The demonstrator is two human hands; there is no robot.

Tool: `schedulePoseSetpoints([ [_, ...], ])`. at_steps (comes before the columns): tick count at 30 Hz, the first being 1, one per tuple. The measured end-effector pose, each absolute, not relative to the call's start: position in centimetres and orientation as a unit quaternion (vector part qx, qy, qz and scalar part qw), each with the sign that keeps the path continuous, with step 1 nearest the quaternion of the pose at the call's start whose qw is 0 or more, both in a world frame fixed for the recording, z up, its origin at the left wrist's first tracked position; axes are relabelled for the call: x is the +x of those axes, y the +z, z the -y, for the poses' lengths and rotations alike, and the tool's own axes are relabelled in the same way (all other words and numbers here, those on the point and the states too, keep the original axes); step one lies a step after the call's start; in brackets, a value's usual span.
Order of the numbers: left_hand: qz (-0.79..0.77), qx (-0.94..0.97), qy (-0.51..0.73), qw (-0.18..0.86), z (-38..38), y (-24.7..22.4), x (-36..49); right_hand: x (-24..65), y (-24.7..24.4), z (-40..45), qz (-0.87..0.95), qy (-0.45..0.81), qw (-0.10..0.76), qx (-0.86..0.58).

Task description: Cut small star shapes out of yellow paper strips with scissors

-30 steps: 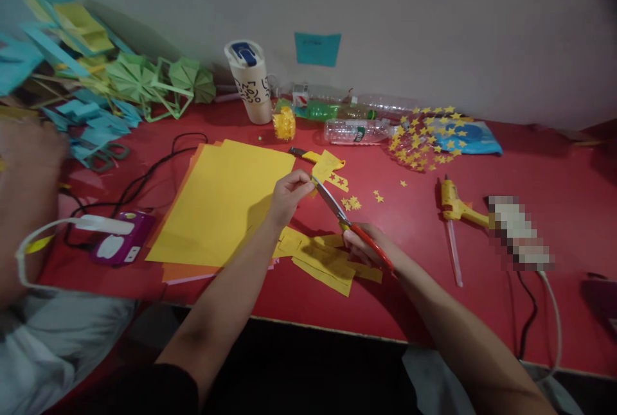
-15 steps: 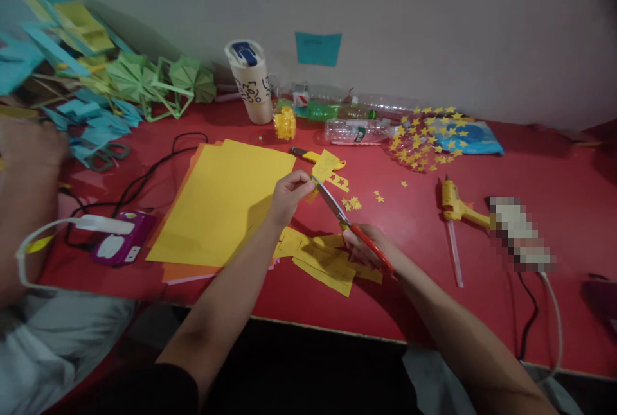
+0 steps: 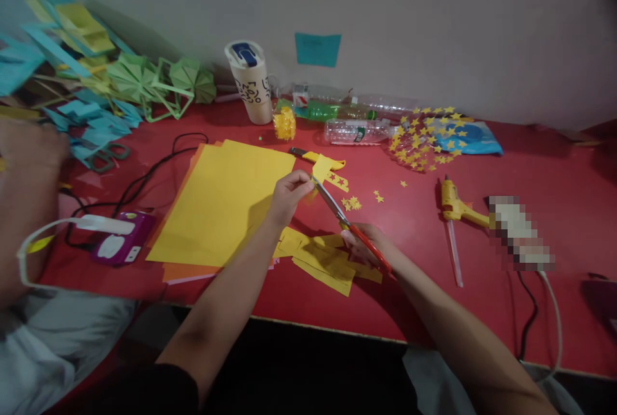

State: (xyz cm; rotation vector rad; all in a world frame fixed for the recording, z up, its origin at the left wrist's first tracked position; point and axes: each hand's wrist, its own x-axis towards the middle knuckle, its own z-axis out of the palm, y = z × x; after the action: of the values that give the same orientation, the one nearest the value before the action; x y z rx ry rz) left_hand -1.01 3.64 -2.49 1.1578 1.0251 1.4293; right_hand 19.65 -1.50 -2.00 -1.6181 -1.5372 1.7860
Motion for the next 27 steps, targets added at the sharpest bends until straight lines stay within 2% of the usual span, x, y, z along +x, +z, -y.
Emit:
schedulePoseSetpoints([
  [3, -0.422, 0.457, 0.585, 0.521, -3.7, -2.4, -1.1, 19.7, -1.5, 1.5, 0.537, 0.627, 0.166, -0.540],
  [7, -0.409, 0.432, 0.563, 0.574, -3.6, -2.2, -1.2, 19.9, -1.2, 1.4, 0.533, 0.611, 0.246, -0.530],
  [15, -0.352, 0.461, 0.453, 0.677, -2.6, -2.5, 0.4, 20.1, -1.7, 0.5, 0.468, 0.600, 0.349, -0.547],
  [23, -0.325, 0.524, 0.378, 0.691, -2.3, -2.8, 0.6, 20.2, -1.1, 0.1, 0.406, 0.579, 0.419, -0.570],
  [27, -0.364, 0.545, 0.365, 0.662, -2.2, -2.8, 1.1, 20.4, -0.7, 0.1, 0.424, 0.579, 0.399, -0.571],
])
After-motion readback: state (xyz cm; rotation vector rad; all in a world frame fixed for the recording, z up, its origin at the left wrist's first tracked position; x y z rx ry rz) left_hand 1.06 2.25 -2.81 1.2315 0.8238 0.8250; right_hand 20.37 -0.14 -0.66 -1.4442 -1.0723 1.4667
